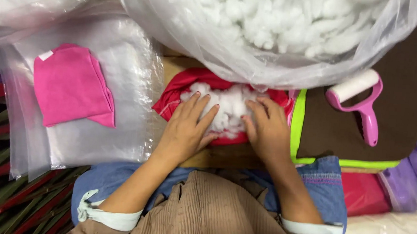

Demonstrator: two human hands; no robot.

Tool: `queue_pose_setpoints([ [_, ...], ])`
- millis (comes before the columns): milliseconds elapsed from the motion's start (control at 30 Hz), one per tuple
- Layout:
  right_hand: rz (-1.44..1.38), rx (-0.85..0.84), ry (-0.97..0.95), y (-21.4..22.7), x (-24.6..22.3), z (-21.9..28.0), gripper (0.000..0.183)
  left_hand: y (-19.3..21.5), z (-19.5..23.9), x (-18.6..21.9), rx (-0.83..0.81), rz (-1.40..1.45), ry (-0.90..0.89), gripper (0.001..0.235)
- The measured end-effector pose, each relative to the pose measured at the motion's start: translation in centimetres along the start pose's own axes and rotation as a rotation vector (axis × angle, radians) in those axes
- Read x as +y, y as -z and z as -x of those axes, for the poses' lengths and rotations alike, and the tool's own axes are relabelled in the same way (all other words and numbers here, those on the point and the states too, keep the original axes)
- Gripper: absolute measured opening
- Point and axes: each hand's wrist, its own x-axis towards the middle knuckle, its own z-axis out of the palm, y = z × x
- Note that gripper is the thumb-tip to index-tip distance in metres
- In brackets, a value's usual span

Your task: The person opens a red cloth pouch and fills it with white cotton stuffing by hand. They repeatedly grab handfuls of cotton from a large bag and press the material into the pouch to fill it completely.

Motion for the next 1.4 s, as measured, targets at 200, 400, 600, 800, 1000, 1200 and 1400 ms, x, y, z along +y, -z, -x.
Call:
queue_pose_setpoints([
  [200, 0.066, -0.510, 0.073, -1.2, -2.1, -0.1, 0.071, -4.3, 0.0, -2.5, -0.233, -0.200, 0.059, 0.081],
  [400, 0.027, -0.359, 0.037, 3.1, -3.6, -0.6, 0.052, -1.0, -0.2, -1.0, -0.103, -0.135, -0.011, 0.075],
  [600, -0.066, -0.029, 0.129, 6.9, -4.4, -1.4, 0.039, 2.2, -1.7, 1.4, 0.358, -0.067, -0.176, 0.037],
  [800, -0.070, 0.344, 0.111, 16.0, -5.3, -7.9, 0.041, 9.5, -10.4, 4.6, 0.665, -0.127, -0.141, 0.029],
  [1000, -0.019, -0.293, -0.321, 13.6, -2.8, -19.3, 0.109, 1.9, -23.4, 0.1, 0.128, -0.187, 0.330, 0.023],
  [1200, -0.044, -0.094, -0.079, 7.1, 2.5, -18.7, 0.031, -1.5, -22.9, 0.0, -0.011, -0.235, 0.310, 0.019],
  [1400, -0.242, 0.200, 0.113, 14.3, 1.4, -17.3, 0.034, 7.4, -19.5, 3.3, 0.520, -0.047, 0.055, 0.024],
])
